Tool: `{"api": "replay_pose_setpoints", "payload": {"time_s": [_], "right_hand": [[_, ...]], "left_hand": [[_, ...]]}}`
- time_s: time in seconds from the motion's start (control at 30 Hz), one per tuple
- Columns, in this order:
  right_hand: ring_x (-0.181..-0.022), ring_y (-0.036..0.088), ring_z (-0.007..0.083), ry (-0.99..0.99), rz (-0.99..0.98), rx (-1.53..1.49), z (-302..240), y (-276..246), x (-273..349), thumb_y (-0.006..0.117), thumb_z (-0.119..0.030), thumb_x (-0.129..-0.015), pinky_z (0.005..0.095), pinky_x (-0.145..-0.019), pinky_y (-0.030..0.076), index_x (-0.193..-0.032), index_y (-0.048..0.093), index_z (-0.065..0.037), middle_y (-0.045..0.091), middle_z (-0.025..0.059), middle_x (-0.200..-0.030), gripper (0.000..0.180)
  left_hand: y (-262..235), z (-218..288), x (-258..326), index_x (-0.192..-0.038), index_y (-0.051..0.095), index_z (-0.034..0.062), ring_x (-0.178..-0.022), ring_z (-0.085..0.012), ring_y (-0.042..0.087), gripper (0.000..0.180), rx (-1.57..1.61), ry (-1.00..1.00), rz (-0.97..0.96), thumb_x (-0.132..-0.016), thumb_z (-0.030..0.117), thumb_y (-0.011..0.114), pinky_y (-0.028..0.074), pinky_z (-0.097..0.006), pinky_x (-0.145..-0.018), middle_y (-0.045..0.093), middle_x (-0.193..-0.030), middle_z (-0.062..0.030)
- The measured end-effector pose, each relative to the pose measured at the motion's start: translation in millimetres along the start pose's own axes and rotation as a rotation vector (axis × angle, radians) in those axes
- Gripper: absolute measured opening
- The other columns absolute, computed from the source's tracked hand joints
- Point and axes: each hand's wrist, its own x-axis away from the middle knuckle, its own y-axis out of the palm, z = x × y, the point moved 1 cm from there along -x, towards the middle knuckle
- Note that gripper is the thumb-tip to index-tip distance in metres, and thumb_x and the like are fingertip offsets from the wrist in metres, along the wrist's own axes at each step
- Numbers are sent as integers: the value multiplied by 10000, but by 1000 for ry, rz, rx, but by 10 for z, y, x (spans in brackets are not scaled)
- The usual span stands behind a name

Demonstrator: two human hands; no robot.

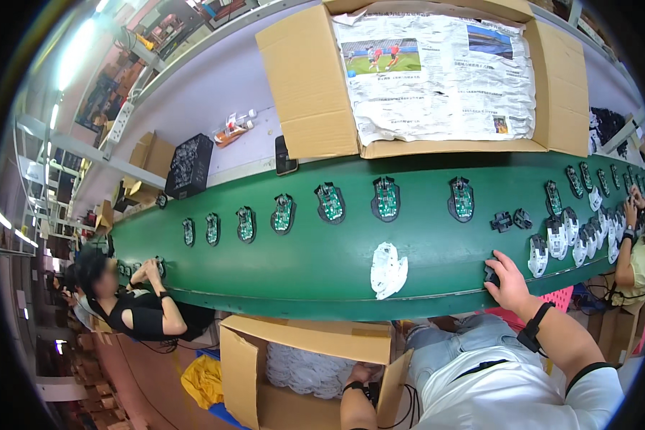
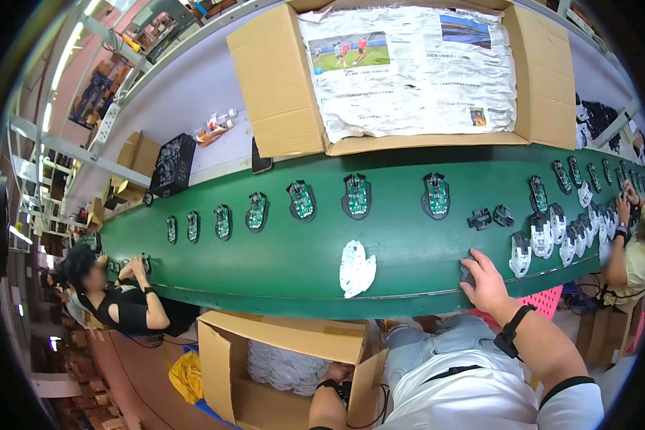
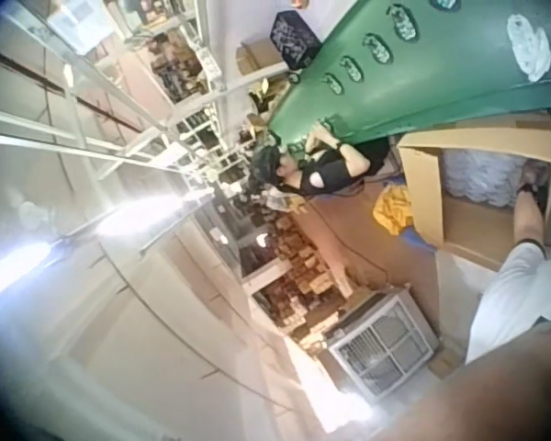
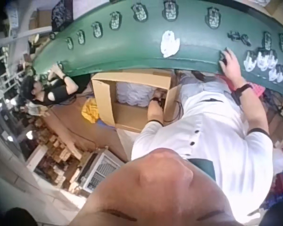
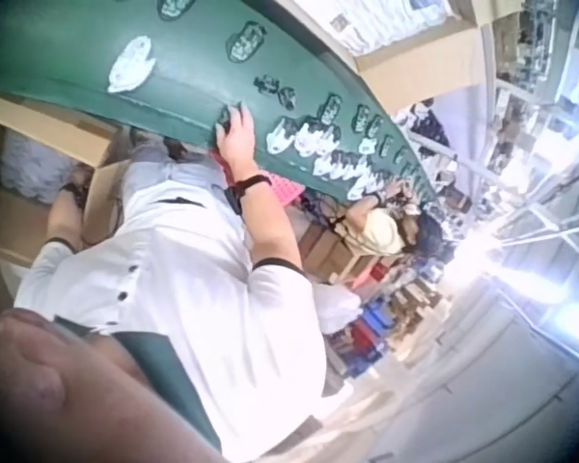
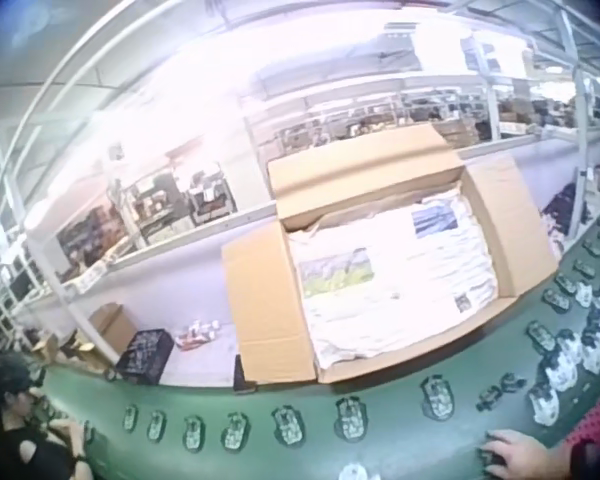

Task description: The person assembles small electronic devices by hand at a workstation. They pick up white plastic casings and black components, fit them together, and place the assembled units on a green conveyor belt. The person also retrieves plastic bags from a box and places them on the table.

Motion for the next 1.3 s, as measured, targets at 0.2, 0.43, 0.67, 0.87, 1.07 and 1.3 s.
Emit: {"api": "replay_pose_setpoints", "payload": {"time_s": [0.2, 0.43, 0.67, 0.87, 1.07, 1.3], "right_hand": [[-1297, 483, 418, -22, -53, -8, 107, -100, -7, 781, -129, -744, 462, -1070, 439, -1283, 565, -71, 477, 211, -1430, 584], [-1190, 583, 361, 51, -157, -367, 20, -417, -220, 803, -208, -758, 410, -1016, 487, -1312, 547, -38, 578, 194, -1305, 634], [-1273, 521, 207, -176, -465, -1309, -868, -743, -489, 727, -55, -891, 391, -1070, 453, -1446, 430, -53, 515, 97, -1383, 629], [-1197, 559, 201, -159, -372, -1631, -1166, -794, -444, 689, -1, -900, 340, -991, 507, -1430, 424, -22, 496, 110, -1397, 593], [-1207, 564, 217, 140, -198, -1769, -1008, -813, -532, 693, -13, -899, 349, -1031, 482, -1401, 440, -6, 491, 151, -1409, 563], [-1404, 442, 322, -574, 77, -1131, -1037, -1000, -683, 760, -36, -812, 409, -1156, 350, -1512, 319, 31, 389, 236, -1545, 831]], "left_hand": [[-166, -453, -49, -927, 637, 84, -873, -345, 661, 241, -71, -74, 479, -731, 170, 747, 522, -427, -782, 704, -931, -147], [-664, 492, 1298, -1202, 499, -13, -939, -305, 624, 508, 368, 102, 1312, -717, -27, 647, 506, -399, -862, 605, -1085, -200], [-335, 3105, 2402, -1410, 430, -12, -939, -184, 654, 551, 706, 852, 433, -884, -60, 586, 556, -318, -840, 651, -1108, -132], [525, 4346, 2231, -1496, 307, -2, -1103, -198, 631, 694, 817, 1052, -144, -919, 74, 685, 491, -344, -999, 633, -1266, -186], [780, 4450, 2235, -1528, 134, 2, -1196, -246, 599, 878, 487, 1213, 94, -859, -5, 702, 472, -385, -1040, 541, -1382, -199], [491, 4393, 2081, -1433, 384, -70, -1088, -166, 626, 588, 567, 1053, 78, -902, -28, 634, 487, -318, -981, 628, -1216, -125]]}}
